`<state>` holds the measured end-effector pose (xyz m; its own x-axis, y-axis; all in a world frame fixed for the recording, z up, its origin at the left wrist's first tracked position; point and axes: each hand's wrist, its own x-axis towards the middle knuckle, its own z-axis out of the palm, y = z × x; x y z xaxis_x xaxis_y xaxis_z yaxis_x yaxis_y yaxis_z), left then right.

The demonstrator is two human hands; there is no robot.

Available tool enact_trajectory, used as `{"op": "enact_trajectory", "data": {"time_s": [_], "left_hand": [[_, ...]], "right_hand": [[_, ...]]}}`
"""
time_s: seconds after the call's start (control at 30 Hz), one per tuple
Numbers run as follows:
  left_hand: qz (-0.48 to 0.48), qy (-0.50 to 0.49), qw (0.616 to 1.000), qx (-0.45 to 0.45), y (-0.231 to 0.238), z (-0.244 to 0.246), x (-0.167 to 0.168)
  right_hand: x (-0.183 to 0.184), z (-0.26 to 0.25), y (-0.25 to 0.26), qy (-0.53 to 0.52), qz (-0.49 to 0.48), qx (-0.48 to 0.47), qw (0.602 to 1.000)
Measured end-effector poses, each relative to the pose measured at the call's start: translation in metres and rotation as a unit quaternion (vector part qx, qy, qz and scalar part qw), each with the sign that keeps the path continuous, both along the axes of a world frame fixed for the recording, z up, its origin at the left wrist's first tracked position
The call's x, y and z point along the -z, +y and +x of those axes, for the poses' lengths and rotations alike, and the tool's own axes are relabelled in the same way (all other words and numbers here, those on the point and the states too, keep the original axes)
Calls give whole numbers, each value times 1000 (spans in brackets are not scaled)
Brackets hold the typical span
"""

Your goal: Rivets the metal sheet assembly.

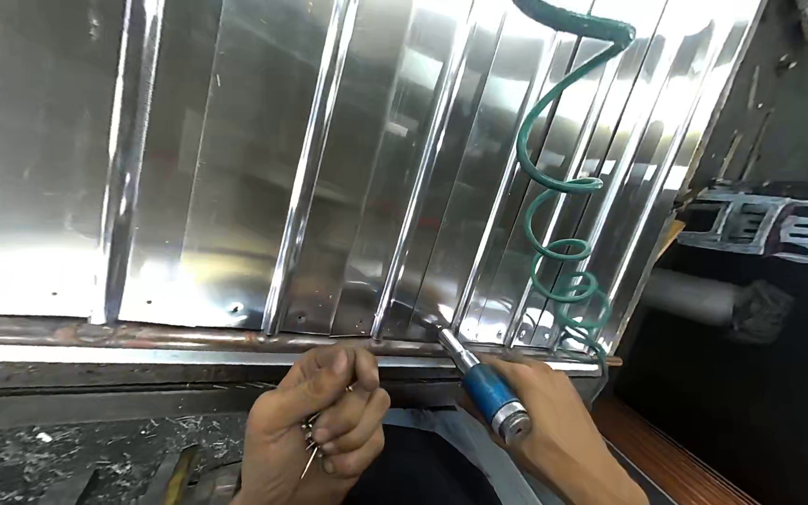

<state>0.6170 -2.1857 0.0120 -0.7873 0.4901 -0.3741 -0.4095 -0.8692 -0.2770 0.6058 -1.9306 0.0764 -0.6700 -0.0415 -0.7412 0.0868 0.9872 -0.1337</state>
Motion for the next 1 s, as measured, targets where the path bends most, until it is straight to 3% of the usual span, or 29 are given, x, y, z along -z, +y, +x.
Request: {"op": "enact_trajectory", "data": {"time_s": [0.13,0.3,0.5,0.67,0.8,1.0], "left_hand": [[2,38,999,1,-2,6,-4],[29,21,999,-1,6,20,-5],[-9,48,998,31,22,29,-25],[-51,83,994,48,35,55,-40],[-93,76,992,49,36,75,-48],[-95,65,993,38,33,77,-36]], "right_hand": [[10,-12,-12,26,-34,-12,999],[14,-9,-6,23,13,-137,990],[10,15,-1,84,-26,-14,996],[22,27,15,145,-68,-34,986],[23,20,15,113,-71,-70,989],[18,-1,8,29,8,-144,989]]}}
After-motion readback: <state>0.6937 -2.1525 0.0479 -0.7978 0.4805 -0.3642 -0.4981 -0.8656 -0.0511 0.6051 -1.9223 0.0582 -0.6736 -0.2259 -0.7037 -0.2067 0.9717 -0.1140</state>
